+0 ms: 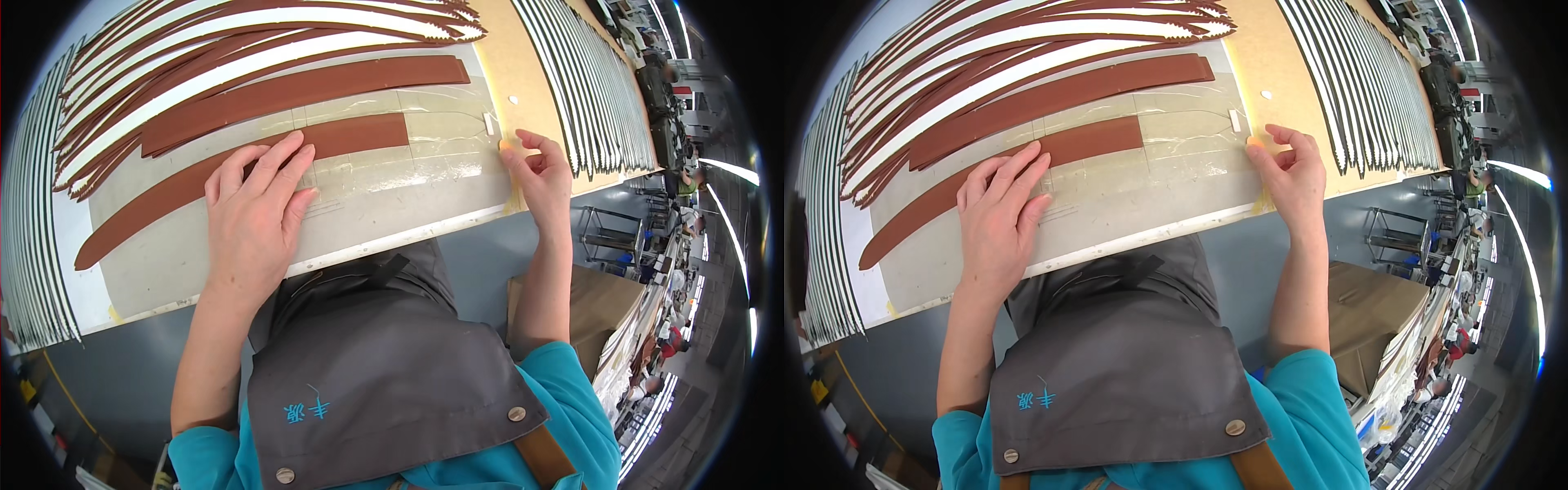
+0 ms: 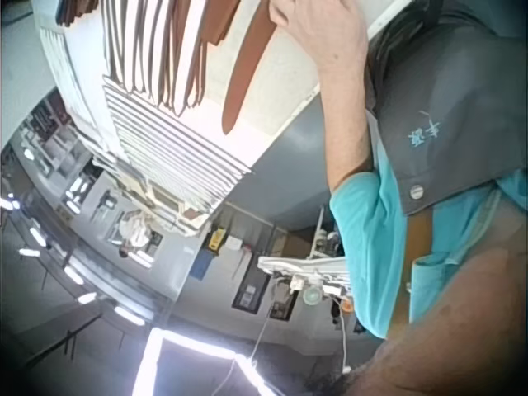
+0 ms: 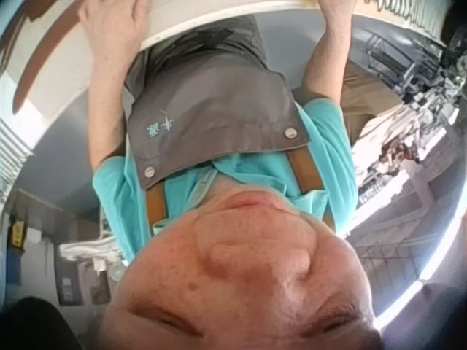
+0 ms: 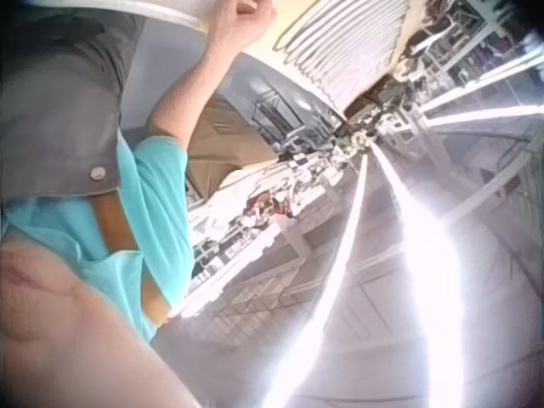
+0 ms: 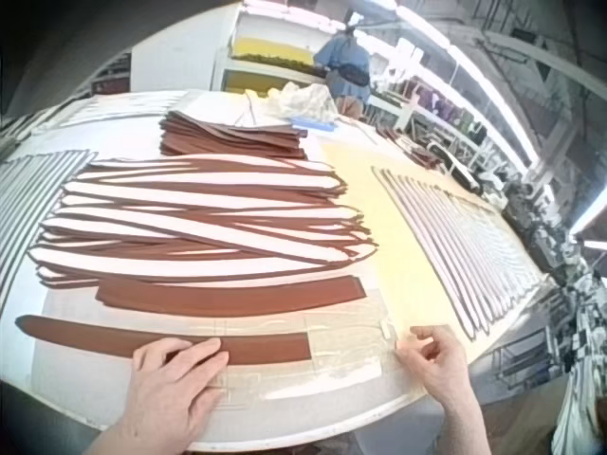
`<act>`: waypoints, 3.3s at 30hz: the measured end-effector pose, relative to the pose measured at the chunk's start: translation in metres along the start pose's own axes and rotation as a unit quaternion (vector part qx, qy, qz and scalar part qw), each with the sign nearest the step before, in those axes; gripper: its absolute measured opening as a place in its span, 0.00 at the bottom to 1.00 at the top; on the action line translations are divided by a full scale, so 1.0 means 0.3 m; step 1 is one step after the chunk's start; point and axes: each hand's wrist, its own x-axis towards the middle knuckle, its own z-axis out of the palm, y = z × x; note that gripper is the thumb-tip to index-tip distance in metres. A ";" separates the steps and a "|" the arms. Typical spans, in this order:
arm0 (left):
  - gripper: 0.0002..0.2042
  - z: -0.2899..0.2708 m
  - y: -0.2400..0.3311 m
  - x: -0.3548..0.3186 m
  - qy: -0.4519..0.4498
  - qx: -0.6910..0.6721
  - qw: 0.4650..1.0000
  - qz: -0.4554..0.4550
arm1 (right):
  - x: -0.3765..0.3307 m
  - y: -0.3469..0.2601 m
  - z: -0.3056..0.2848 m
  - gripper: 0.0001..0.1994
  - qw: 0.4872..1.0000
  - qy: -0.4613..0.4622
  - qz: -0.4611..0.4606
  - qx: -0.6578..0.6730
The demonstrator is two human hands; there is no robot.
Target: The person repeatedly picks up a brown serrated strip and a white strip, aligns them together, and presses them onto a flat surface. They use a small orange tool to smooth the joined strips and then place the completed assembly into a growing stack on the table.
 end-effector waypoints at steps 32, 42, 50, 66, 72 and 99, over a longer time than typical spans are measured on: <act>0.17 0.015 -0.015 -0.014 0.052 -0.099 0.994 -0.021 | -0.032 -0.531 0.444 0.04 0.962 -0.208 -0.031 0.173; 0.18 0.013 -0.017 -0.010 0.052 -0.112 0.992 -0.020 | -0.018 -0.519 0.456 0.05 0.968 -0.207 -0.046 0.138; 0.18 0.011 -0.017 -0.012 0.051 -0.110 0.992 -0.021 | -0.030 -0.532 0.463 0.05 0.973 -0.185 -0.052 0.127; 0.16 0.013 -0.021 -0.011 0.059 -0.116 0.991 -0.023 | -0.026 -0.473 0.376 0.07 0.876 -0.245 0.013 0.415; 0.16 0.024 -0.025 -0.014 0.078 -0.131 0.988 -0.031 | -0.056 -0.462 0.366 0.07 0.890 -0.280 0.011 0.359; 0.14 0.018 -0.029 -0.007 0.082 -0.133 0.987 -0.034 | -0.100 -0.501 0.400 0.03 0.952 -0.275 -0.047 0.129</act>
